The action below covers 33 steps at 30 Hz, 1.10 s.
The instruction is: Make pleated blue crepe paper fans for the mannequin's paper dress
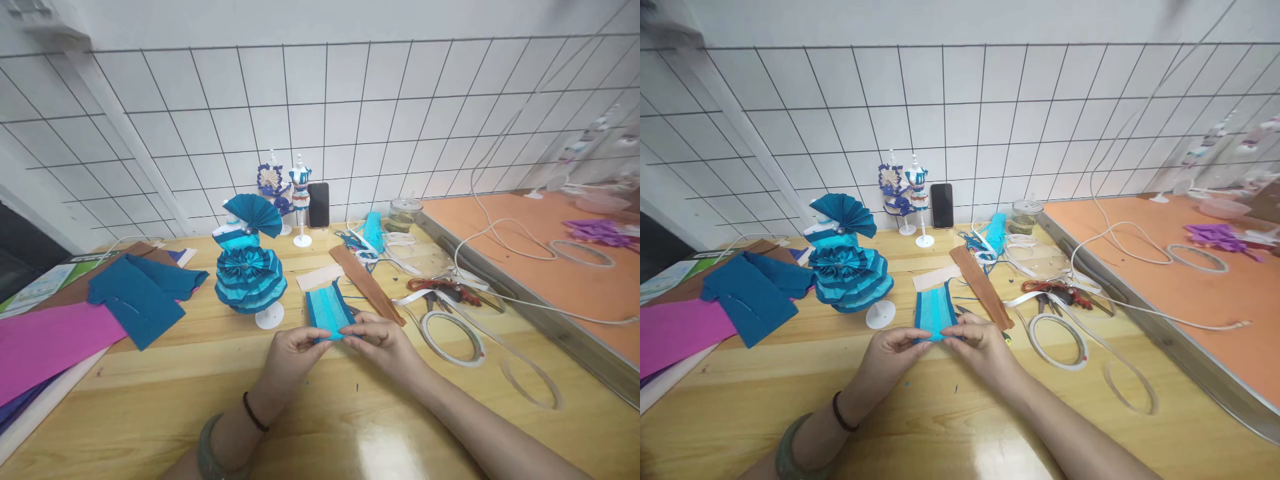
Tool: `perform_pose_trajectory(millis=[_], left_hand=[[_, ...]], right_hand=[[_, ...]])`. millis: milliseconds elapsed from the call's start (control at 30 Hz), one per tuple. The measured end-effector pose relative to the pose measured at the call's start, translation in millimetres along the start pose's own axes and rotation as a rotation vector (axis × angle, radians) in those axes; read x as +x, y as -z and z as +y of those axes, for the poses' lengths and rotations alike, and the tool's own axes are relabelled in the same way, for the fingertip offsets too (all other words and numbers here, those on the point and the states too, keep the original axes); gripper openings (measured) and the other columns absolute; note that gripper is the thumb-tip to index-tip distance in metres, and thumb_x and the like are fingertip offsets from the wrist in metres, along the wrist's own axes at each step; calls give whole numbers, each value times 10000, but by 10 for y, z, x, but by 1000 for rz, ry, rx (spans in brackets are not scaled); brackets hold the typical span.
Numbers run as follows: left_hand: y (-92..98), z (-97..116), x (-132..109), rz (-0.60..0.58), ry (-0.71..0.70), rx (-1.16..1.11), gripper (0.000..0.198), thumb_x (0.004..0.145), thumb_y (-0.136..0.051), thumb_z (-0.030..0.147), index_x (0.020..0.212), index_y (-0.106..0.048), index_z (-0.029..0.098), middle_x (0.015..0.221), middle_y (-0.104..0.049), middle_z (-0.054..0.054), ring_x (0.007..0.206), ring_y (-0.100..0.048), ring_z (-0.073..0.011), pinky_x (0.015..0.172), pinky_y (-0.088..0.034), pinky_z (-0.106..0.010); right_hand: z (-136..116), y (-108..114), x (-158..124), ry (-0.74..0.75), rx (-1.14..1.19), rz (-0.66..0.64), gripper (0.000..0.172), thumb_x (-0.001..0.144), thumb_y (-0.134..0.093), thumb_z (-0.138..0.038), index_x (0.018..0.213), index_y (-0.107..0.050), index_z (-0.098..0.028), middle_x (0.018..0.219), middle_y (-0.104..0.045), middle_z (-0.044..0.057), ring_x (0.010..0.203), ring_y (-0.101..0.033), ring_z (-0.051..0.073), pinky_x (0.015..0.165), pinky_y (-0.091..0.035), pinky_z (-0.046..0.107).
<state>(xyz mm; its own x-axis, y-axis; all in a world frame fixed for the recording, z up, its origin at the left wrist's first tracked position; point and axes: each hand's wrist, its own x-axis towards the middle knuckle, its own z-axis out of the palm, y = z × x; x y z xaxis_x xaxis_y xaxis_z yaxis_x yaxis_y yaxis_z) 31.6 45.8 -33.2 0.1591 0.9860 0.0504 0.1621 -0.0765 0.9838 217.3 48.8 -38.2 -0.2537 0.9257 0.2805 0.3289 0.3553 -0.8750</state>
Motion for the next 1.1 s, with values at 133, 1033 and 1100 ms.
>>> perform_pose_trajectory(millis=[133,1033,1100], left_hand=[[-6,-4,3,13,-4,8,154,638,-661,225,753,-688,127,731,-720,-61,664,-660,-187,626,-533,-254],[-24,-39,-8,-10,-44,86,138,679,-629,241,731,-691,129,681,-705,-51,601,-622,-148,564,-489,-209],[-29,-39,-6,-19,-49,53,166,676,-635,236,792,-688,130,737,-714,-57,637,-636,-155,584,-500,-212]], right_hand=[[-7,1,0,30,-5,7,155,763,-604,-285,817,-712,-188,763,-581,50,722,-573,164,666,-467,289],[-40,-37,-12,43,18,8,134,762,-599,-285,776,-694,-192,743,-592,44,735,-567,157,662,-466,271],[-46,-43,-12,40,24,17,134,762,-600,-288,777,-692,-191,746,-587,44,731,-568,156,657,-465,269]])
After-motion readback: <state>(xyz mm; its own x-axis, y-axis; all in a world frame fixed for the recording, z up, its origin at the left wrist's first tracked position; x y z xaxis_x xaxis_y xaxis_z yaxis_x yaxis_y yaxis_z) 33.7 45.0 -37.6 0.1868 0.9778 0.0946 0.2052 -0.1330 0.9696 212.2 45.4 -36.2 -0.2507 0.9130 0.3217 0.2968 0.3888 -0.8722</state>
